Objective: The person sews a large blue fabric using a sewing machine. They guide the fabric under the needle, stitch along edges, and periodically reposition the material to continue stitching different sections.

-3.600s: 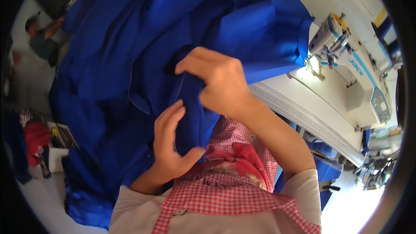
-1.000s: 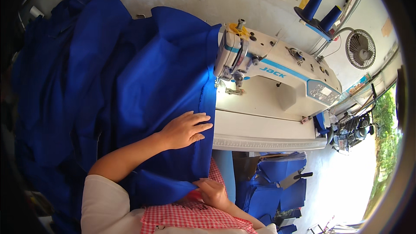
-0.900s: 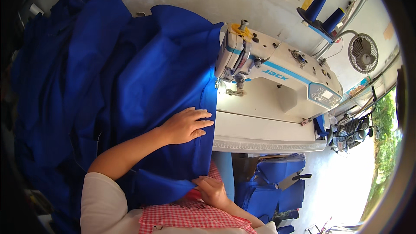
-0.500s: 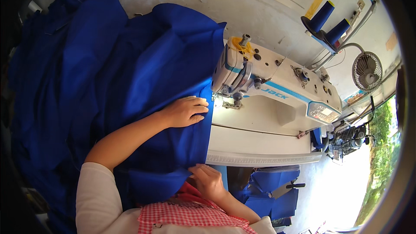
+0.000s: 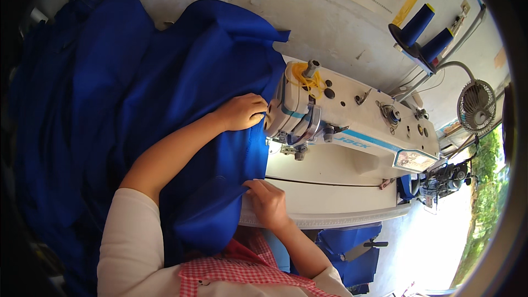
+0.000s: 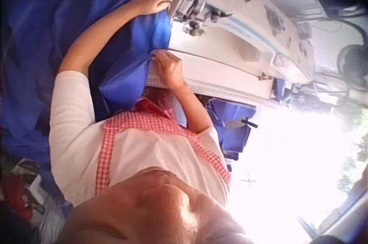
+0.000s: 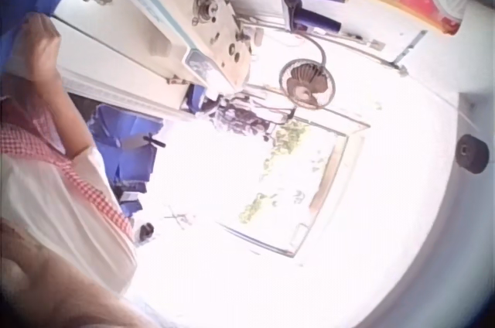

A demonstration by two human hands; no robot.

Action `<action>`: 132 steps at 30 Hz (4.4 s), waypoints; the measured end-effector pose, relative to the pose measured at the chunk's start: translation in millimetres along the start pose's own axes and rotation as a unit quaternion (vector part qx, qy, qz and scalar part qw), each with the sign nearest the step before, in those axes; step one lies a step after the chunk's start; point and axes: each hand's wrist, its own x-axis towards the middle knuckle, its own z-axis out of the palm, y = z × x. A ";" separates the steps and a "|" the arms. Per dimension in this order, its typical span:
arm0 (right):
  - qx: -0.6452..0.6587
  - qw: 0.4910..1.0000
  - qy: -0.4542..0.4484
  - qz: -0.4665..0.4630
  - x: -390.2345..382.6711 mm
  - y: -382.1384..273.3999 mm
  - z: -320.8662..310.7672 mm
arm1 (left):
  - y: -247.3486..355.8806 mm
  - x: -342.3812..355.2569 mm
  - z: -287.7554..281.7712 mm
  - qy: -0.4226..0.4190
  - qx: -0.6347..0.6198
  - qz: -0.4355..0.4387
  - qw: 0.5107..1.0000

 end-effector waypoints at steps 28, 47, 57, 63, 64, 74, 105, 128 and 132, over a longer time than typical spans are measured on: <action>0.051 0.997 0.034 -0.042 -74.0 -23.9 16.7 | 39.8 -68.2 -113.4 -0.090 0.429 -0.198 0.877; 0.028 0.998 0.052 -0.014 -59.8 -5.4 -0.9 | 149.4 -83.2 -7.2 -0.089 0.051 -0.115 0.988; -0.044 0.997 0.056 0.000 -67.5 -3.7 0.6 | 130.7 -73.2 -14.4 -0.096 0.037 -0.073 0.992; -0.020 0.997 0.076 0.011 -51.5 0.5 5.6 | 112.2 -63.5 -10.9 -0.072 0.060 -0.058 0.994; -0.019 0.996 0.083 0.009 -49.2 2.7 7.7 | 107.6 -62.3 -9.2 -0.062 0.064 -0.053 0.995; -0.053 0.995 0.080 -0.014 -46.3 2.3 6.8 | 98.6 -58.0 -6.0 -0.056 0.000 -0.058 0.997; -0.189 0.976 0.104 -0.034 -29.0 17.4 -6.7 | 163.6 -105.3 -36.7 -0.247 0.024 -0.050 0.968; -0.199 0.974 0.077 -0.079 -2.1 25.3 -7.3 | 89.7 -89.8 -36.2 -0.148 -0.011 0.137 0.979; -0.241 0.962 0.086 -0.097 11.6 31.6 -7.2 | 76.5 -77.6 -36.8 -0.152 -0.009 0.154 0.976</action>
